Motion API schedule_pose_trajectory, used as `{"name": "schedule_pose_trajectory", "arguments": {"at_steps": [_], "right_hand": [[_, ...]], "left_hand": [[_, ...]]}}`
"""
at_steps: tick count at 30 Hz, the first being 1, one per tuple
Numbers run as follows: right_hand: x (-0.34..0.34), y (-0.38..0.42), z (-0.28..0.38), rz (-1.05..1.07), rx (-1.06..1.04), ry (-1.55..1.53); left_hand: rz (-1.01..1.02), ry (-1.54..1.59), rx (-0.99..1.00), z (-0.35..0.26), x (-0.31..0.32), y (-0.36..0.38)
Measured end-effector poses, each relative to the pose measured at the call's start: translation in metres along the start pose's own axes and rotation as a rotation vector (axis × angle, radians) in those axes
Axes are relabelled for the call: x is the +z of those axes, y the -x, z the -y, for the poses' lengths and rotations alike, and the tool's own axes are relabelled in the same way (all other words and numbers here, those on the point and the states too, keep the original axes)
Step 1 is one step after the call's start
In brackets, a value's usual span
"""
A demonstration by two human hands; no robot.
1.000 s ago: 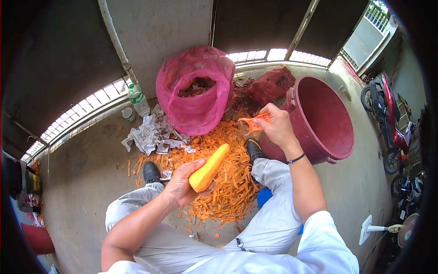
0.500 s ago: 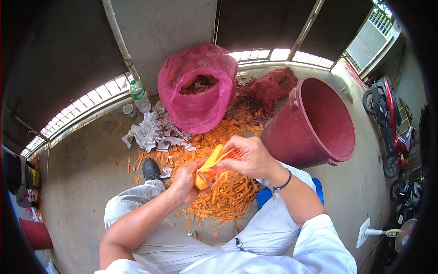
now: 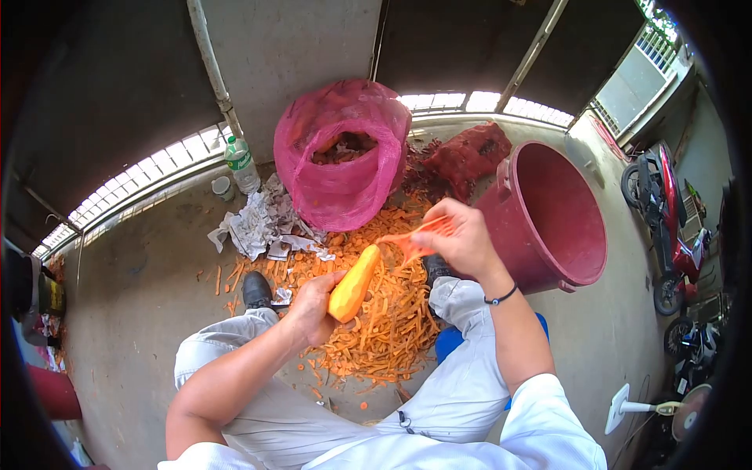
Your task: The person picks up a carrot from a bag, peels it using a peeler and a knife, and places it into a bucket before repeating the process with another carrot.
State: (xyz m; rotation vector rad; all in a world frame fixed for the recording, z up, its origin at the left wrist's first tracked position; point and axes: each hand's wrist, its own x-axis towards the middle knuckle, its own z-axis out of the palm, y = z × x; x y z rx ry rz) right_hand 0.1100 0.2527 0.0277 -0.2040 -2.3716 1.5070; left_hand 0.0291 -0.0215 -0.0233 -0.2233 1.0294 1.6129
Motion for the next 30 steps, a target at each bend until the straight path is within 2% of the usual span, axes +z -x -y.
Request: {"name": "schedule_pose_trajectory", "arguments": {"at_steps": [2,6,8,10,12,24,26,28,30], "right_hand": [[0.011,0.006,0.017,0.143,0.069,0.023],[0.019,0.013,0.035,0.228,0.096,-0.026],[0.027,0.018,0.042,0.303,0.034,-0.080],[0.034,0.019,0.041,0.297,-0.030,-0.086],[0.036,0.020,0.044,0.316,-0.147,0.035],[0.025,0.017,0.049,0.263,-0.245,0.131],[0.023,0.017,0.048,0.275,-0.223,0.121],[0.014,0.013,0.046,0.234,-0.183,0.214],[0.000,0.004,0.032,0.095,-0.169,0.301]], "left_hand": [[0.017,0.030,-0.014,0.001,0.000,-0.001],[0.100,0.014,0.025,0.002,0.002,0.001],[0.004,0.014,0.016,0.003,0.010,0.002],[0.051,-0.001,0.039,0.006,0.009,0.001],[0.098,-0.017,0.060,0.007,0.010,0.003],[0.094,0.030,0.040,0.008,0.021,0.008],[0.169,-0.009,-0.005,0.010,0.016,0.008],[0.184,-0.059,0.010,0.012,0.015,0.009],[0.203,-0.109,0.023,0.015,0.014,0.009]]}}
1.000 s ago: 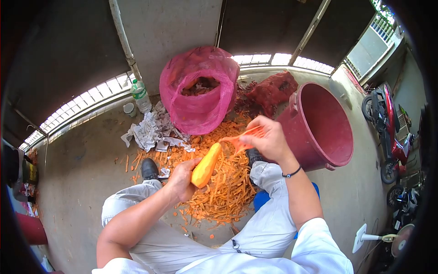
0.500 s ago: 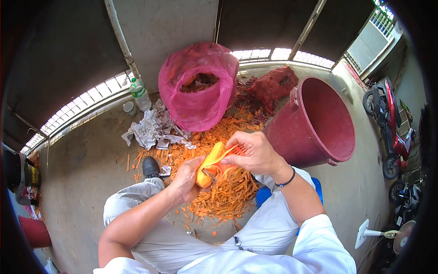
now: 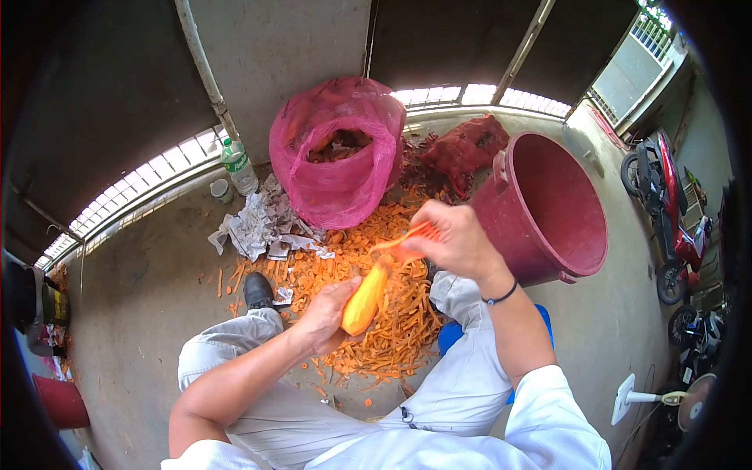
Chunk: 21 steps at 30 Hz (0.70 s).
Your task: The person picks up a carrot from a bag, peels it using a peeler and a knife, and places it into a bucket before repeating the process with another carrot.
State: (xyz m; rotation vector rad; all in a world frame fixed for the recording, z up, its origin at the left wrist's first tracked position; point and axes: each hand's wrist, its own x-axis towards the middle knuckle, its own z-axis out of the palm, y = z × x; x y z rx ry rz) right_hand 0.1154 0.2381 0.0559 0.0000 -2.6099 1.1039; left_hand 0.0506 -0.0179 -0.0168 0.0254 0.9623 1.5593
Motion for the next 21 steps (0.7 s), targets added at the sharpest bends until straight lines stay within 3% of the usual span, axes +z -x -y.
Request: {"name": "schedule_pose_trajectory", "arguments": {"at_steps": [2,4,9,11,14,17,18,21], "right_hand": [[-0.011,-0.003,-0.012,-0.066,0.000,0.050],[-0.017,-0.006,-0.022,-0.292,0.030,0.357],[-0.015,-0.004,-0.024,-0.317,0.082,0.331],[-0.002,-0.001,-0.020,-0.150,0.193,-0.246],[0.010,0.004,-0.005,0.024,0.122,-0.198],[0.008,0.002,-0.001,-0.161,0.085,-0.232],[0.005,0.000,-0.006,-0.195,0.190,-0.440],[-0.010,-0.004,-0.020,-0.279,0.184,-0.474]], "left_hand": [[-0.031,0.027,-0.017,0.001,-0.001,-0.001],[-0.063,0.085,-0.041,-0.004,-0.004,-0.002],[-0.095,0.151,-0.073,-0.007,-0.012,-0.003],[-0.057,0.205,-0.069,-0.004,-0.016,-0.005],[-0.051,0.225,-0.059,-0.002,-0.015,-0.008],[-0.013,0.162,0.009,-0.003,-0.007,-0.005],[-0.010,0.160,0.007,-0.003,-0.008,-0.005],[0.023,0.130,0.004,-0.005,-0.009,-0.003]]}}
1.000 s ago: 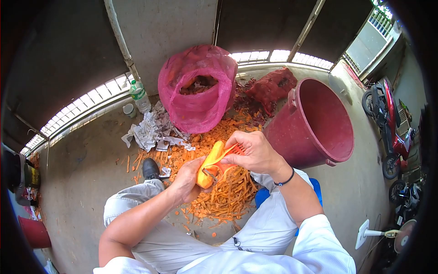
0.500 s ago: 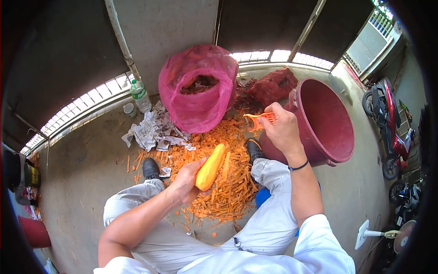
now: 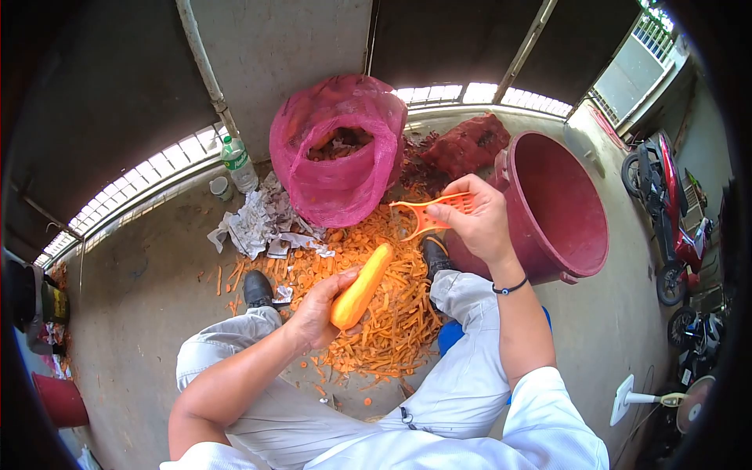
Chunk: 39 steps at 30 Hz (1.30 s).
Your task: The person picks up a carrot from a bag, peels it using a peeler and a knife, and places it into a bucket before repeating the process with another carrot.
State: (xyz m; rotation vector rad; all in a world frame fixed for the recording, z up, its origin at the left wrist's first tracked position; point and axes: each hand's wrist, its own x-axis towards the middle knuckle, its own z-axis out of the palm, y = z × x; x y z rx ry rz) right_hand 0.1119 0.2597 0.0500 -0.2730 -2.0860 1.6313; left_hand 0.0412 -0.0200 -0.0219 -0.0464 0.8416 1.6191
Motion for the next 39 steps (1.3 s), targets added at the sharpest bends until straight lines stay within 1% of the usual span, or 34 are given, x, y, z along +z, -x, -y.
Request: {"name": "schedule_pose_trajectory", "arguments": {"at_steps": [1,4,5,7,9,11,12,13,15,16,17,19,20,21,23,24,25,27,28,29,30,31,33,34,35,37,38,39], "right_hand": [[-0.004,0.000,0.000,0.002,0.000,0.000],[-0.008,0.005,0.003,0.164,-0.018,0.136],[-0.006,0.008,0.006,0.165,-0.018,0.136],[0.005,0.014,0.016,0.259,-0.070,0.258],[0.012,0.017,0.018,0.281,-0.087,0.251],[0.016,0.018,0.021,0.330,-0.315,0.417],[0.017,0.017,0.018,0.278,-0.356,0.417],[0.014,0.016,0.017,0.275,-0.353,0.419],[0.004,0.011,0.019,0.173,-0.348,0.496],[0.000,0.009,0.024,0.104,-0.373,0.593],[-0.006,0.005,0.023,0.108,-0.378,0.596],[-0.016,-0.001,0.019,0.002,-0.323,0.584],[-0.018,0.000,0.017,0.021,-0.279,0.549],[-0.017,0.002,0.016,0.026,-0.282,0.551],[-0.010,0.006,0.013,0.145,-0.134,0.367],[-0.007,0.007,0.018,0.199,-0.051,0.263],[-0.007,0.007,0.017,0.199,-0.049,0.262],[-0.011,0.003,0.014,0.281,0.018,0.276],[-0.018,-0.002,0.010,0.274,0.019,0.276],[-0.027,-0.009,0.004,0.196,-0.012,0.462],[-0.035,-0.011,-0.002,0.118,-0.044,0.650],[-0.039,-0.011,-0.008,0.110,-0.044,0.653],[-0.043,-0.012,-0.011,0.045,0.079,0.204],[-0.040,-0.009,-0.008,0.047,0.078,0.129],[-0.037,-0.009,-0.011,0.056,0.078,0.131],[-0.029,-0.009,-0.020,0.086,0.082,0.393],[-0.027,-0.008,-0.024,0.150,0.067,0.656],[-0.022,-0.006,-0.022,0.295,0.115,0.808]], "left_hand": [[-0.024,-0.014,0.007,-0.001,0.001,0.000],[-0.087,-0.067,0.031,0.000,0.003,0.000],[-0.123,-0.110,0.045,0.000,0.004,-0.001],[-0.114,-0.114,0.051,0.001,0.002,-0.002],[-0.103,-0.123,0.058,0.002,0.004,-0.002],[-0.052,-0.107,0.033,0.002,0.008,0.000],[-0.049,-0.109,0.031,0.002,0.008,0.000],[-0.052,-0.079,0.003,0.003,0.008,0.000],[-0.051,-0.045,-0.022,0.003,0.008,0.001],[-0.054,-0.049,-0.022,0.003,0.008,0.002],[-0.058,-0.052,-0.022,0.002,0.009,0.004],[-0.069,-0.079,-0.008,0.002,0.011,0.007],[-0.083,-0.106,0.002,0.002,0.012,0.007],[-0.082,-0.101,0.006,0.002,0.013,0.007],[-0.108,-0.198,0.044,0.001,0.014,0.006],[-0.109,-0.197,0.044,0.002,0.011,0.005],[-0.105,-0.248,0.063,0.003,0.006,0.002],[-0.098,-0.307,0.080,0.005,0.002,-0.001],[-0.088,-0.346,0.143,0.007,0.002,-0.001],[-0.077,-0.386,0.205,0.009,0.002,-0.001],[-0.071,-0.390,0.201,0.010,0.002,0.000],[-0.066,-0.412,0.225,0.010,0.002,0.001],[-0.056,-0.434,0.254,0.007,0.002,0.000],[-0.074,-0.406,0.256,0.006,0.001,-0.002],[-0.096,-0.376,0.257,0.004,0.000,-0.003],[-0.102,-0.321,0.217,-0.004,-0.005,-0.002],[-0.100,-0.222,0.227,-0.008,-0.006,-0.002],[-0.098,-0.124,0.235,-0.013,-0.006,-0.003]]}}
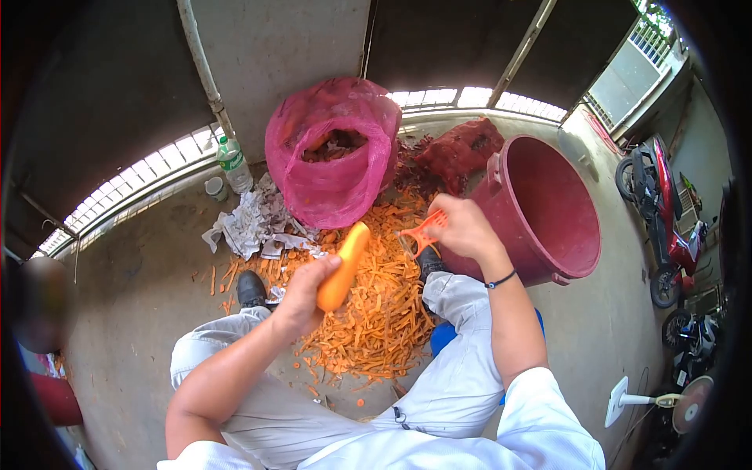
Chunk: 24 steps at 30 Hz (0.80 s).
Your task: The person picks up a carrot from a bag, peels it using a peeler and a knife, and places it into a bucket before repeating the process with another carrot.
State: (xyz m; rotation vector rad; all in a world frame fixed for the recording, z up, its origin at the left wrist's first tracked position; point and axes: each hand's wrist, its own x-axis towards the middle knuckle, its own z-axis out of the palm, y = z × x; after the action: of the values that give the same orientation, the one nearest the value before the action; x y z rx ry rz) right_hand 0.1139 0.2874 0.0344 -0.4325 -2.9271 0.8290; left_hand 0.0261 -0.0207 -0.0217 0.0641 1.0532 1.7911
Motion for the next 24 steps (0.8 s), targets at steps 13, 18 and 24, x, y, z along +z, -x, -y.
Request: {"name": "schedule_pose_trajectory", "arguments": {"at_steps": [13,18,24], "right_hand": [[0.099,-0.019,-0.024,0.743,0.249,-0.149],[0.062,-0.019,-0.017,0.185,-0.212,-0.397],[0.000,0.010,0.014,-0.064,-0.149,-1.009]], "left_hand": [[0.023,-0.107,0.105,-0.030,0.003,0.002],[0.037,-0.244,0.258,-0.019,-0.008,-0.002],[-0.017,-0.454,0.241,-0.019,-0.004,-0.007]]}}
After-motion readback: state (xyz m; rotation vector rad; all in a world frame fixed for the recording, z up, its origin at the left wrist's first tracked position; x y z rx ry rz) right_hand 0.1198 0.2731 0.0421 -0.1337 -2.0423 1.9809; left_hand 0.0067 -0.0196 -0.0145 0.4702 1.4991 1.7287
